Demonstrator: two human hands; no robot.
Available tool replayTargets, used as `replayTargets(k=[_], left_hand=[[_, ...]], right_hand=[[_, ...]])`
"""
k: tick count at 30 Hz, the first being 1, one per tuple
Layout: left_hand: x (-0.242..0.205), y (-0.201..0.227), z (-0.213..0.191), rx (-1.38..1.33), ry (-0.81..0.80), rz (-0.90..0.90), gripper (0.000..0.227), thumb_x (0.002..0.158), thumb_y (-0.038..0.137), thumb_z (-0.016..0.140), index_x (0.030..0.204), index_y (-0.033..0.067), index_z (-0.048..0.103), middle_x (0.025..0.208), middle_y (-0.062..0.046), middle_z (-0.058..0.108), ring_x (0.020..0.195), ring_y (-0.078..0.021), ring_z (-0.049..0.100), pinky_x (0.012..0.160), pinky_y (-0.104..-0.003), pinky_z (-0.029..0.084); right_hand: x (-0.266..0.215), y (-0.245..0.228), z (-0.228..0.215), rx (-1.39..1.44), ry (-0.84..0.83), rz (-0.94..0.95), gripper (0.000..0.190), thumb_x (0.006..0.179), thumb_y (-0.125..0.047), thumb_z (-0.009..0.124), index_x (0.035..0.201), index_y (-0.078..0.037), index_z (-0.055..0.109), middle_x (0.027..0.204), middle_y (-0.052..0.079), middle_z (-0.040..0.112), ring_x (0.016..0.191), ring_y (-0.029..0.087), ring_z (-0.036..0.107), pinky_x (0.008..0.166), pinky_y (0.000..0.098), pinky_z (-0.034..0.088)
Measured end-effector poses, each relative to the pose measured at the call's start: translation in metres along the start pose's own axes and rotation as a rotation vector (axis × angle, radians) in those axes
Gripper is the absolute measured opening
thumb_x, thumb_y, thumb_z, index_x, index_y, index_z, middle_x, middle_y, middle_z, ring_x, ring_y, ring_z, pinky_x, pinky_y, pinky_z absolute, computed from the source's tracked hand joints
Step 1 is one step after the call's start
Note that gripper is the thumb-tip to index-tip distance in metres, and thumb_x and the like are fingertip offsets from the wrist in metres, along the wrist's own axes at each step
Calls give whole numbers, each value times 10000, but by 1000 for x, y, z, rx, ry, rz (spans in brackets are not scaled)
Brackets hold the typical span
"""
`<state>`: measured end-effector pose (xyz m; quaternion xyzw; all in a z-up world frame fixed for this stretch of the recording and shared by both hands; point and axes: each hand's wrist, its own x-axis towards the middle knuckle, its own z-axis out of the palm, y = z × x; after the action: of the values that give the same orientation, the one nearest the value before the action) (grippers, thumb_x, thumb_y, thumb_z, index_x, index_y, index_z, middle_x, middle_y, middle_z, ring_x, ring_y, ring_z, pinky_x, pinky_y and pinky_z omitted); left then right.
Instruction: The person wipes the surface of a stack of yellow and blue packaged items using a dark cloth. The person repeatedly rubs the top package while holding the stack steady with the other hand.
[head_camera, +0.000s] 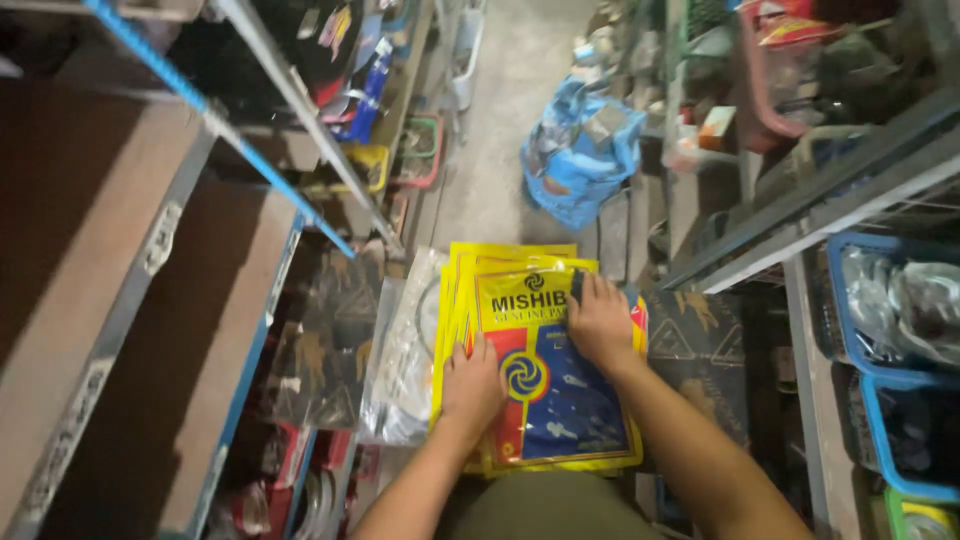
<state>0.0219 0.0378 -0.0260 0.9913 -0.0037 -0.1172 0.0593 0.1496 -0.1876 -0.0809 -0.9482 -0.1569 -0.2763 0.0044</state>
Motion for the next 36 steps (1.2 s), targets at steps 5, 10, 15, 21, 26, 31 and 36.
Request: replayTargets(k=[5,10,15,21,26,31,36], left_hand=[[14,-20,21,35,143,118,587,851,448,662,1327,104,655,1356,-112,639,1099,-397,615,871,-499,549],[16,-25,5,72,105,222,577,861,460,667,1285,69,683,1324,-149,649,997,-402,646,817,-500,557],[33,-41,40,83,107,333,568,839,473,692,1211,44,704,1222,-186,682,904,-403,668,735,-493,559],[34,-52,10,39,123,436,393,848,443,678,968,74,742,981,-132,720,809,-368,707,659,-485,604],[44,-64,42,-7,323,534,304,812,422,697,796,119,709,800,-76,673,682,-307,699,560,-442,598],[58,-80,19,-191,124,477,362,905,415,545,774,109,688,729,-101,676,717,-365,736,610,-507,608],[55,-88,-13,-361,-129,374,402,985,453,489,1070,164,754,930,-179,759,934,-401,751,817,-486,599]], right_hand=[[-36,-13,-33,-44,-134,147,610,1013,-473,500,1395,-5,586,1330,189,644,1196,325,658,965,459,519],[-63,-41,-79,-50,-443,341,687,1042,-464,414,1535,13,437,1549,231,493,1431,371,488,1134,511,407],[-82,-77,-139,-29,-690,475,703,1058,-507,337,1550,-7,389,1655,220,337,1537,371,317,1203,513,308],[-127,-120,-161,-34,-754,495,645,1064,-439,326,1542,-12,387,1675,213,291,1560,365,258,1218,506,262],[-144,-171,-159,60,-734,360,613,1023,-404,389,1515,-41,431,1642,186,341,1549,371,255,1197,539,249],[-116,-181,-161,252,-642,10,564,1034,-378,452,1507,-70,467,1652,117,356,1535,352,276,1166,530,292],[-71,-175,-147,390,-627,-58,555,1033,-324,480,1525,-66,456,1640,117,381,1503,352,350,1152,538,346]])
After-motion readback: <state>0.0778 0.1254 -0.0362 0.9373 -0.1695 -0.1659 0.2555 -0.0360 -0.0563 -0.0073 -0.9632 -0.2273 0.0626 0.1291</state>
